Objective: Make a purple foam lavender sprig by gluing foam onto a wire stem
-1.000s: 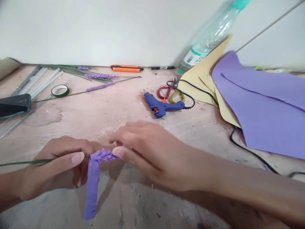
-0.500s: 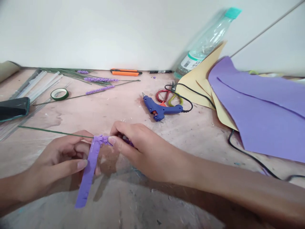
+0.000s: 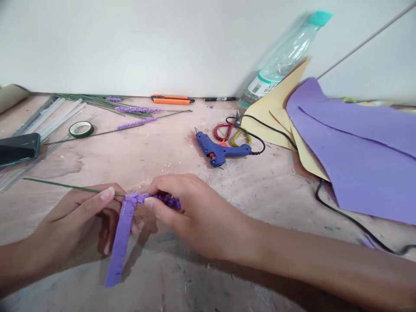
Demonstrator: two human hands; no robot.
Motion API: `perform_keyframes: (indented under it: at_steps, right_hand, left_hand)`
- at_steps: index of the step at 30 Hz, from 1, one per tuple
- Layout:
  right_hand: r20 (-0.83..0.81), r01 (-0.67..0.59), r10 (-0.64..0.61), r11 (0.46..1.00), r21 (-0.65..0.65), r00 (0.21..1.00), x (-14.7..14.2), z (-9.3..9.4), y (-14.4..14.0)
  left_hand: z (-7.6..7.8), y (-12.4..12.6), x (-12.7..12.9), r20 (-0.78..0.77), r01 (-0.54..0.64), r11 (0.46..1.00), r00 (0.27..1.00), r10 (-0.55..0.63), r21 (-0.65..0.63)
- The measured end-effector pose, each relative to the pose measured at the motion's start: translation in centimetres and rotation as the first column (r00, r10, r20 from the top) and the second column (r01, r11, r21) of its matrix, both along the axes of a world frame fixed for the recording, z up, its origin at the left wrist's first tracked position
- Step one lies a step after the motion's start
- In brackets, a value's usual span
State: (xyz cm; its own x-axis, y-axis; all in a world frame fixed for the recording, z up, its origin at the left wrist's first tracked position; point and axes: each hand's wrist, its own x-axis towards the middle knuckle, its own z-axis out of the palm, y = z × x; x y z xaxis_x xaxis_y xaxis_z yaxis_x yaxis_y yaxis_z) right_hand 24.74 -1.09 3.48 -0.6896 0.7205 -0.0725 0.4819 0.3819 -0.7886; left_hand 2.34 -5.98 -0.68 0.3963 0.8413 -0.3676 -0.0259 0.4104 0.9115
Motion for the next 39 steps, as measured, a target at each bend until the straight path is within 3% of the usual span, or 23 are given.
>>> perform_keyframes:
  at_steps: [8, 17, 24, 29, 32, 36, 39]
  right_hand:
    - [-0.046, 0.041, -0.037, 0.995, 0.095, 0.998, -0.1, -0.1, -0.1]
    - [-0.08, -0.009, 0.021, 0.989, 0.145, 0.997, -0.2, -0.1, -0.5]
    - [-0.021, -0.022, 0.028, 0.965, 0.261, 0.999, -0.2, -0.5, -0.8]
    - [0.035, -0.022, 0.011, 0.942, 0.334, 0.999, -0.1, -0.6, -1.6]
    - [0.024, -0.008, 0.001, 0.952, 0.308, 1.0, -0.1, -0.4, -1.7]
    - [-0.014, -0.076, 0.081, 0.975, 0.21, 0.997, -0.1, -0.2, -1.4]
    - [-0.003, -0.041, 0.043, 0.98, 0.196, 0.999, -0.2, -0.2, -1.4]
  left_hand:
    - [0.0, 0.3, 0.3, 0.048, -0.016, 1.0, 0.999, 0.016, -0.007]
    - [0.2, 0.0, 0.2, 0.121, 0.013, 1.0, 0.993, -0.01, -0.026]
    - [0.5, 0.1, 0.3, -0.057, -0.01, 0.999, 0.998, 0.012, 0.048]
    - [0.4, 0.1, 0.3, -0.074, -0.035, 0.998, 0.996, 0.04, 0.056]
    - [0.4, 0.2, 0.3, -0.062, -0.036, 0.998, 0.997, 0.039, 0.05]
    - [0.4, 0.2, 0.2, -0.063, -0.04, 0.995, 0.997, 0.046, 0.094]
    - [0.4, 0.1, 0.1, -0.028, -0.029, 0.994, 0.999, 0.032, 0.106]
